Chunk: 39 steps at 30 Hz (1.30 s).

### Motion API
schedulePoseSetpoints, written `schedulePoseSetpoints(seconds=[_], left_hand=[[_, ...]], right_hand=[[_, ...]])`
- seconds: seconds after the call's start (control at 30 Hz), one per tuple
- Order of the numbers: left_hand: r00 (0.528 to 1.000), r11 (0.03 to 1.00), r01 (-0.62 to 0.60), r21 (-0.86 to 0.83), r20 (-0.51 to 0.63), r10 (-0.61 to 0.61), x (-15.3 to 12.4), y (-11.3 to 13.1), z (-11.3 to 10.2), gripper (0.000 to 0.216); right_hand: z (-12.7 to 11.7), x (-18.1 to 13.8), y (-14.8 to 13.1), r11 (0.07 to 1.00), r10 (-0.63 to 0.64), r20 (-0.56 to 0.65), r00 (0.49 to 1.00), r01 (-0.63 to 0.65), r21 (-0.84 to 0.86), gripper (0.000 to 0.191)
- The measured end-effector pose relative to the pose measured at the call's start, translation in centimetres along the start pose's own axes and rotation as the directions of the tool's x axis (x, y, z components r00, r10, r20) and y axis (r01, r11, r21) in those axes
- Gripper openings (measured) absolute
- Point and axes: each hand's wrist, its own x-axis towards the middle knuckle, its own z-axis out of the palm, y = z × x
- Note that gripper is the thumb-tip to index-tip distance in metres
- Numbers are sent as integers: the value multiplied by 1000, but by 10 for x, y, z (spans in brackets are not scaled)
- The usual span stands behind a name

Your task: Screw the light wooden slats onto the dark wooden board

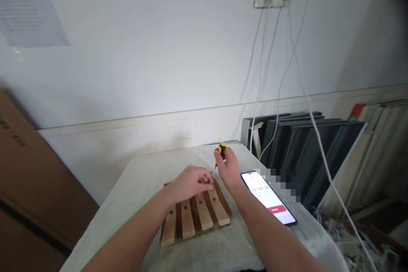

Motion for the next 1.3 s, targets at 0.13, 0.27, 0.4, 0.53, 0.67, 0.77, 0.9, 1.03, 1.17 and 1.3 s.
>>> schedulePoseSetpoints(seconds=[0.13,0.27,0.4,0.53,0.67,0.77,0.9,1.03,1.17,1.3], left_hand=[[997,994,-46,97,73,39,4,-3,9,13],[994,981,-77,180,94,60,5,-6,14,11],[993,972,-114,204,61,104,5,-10,17,13],[975,957,-212,196,105,194,5,-13,18,10],[957,946,-280,165,132,260,6,-15,19,15],[952,949,-290,128,138,272,6,-15,18,19],[953,958,-279,59,142,268,7,-16,19,20],[976,984,-174,42,144,166,9,-18,20,13],[984,995,-57,84,170,42,10,-16,20,13],[984,996,-57,63,171,46,10,-12,20,13]], right_hand=[[-2,1,-3,1000,-9,31,999,9,-2,22],[-4,1,-5,999,36,68,997,-35,-9,24],[-5,3,-5,999,39,78,996,-37,-19,23],[-6,5,-3,998,65,64,996,-64,-19,22],[-11,8,-3,984,145,100,984,-153,87,23],[-22,12,-6,881,236,305,923,-336,333,25],[-40,17,-13,745,156,607,779,-496,446,25],[-50,16,-20,743,10,822,570,-554,375,26],[-50,13,-22,739,-55,871,488,-567,364,26],[-48,13,-20,744,-54,842,536,-541,392,23]])
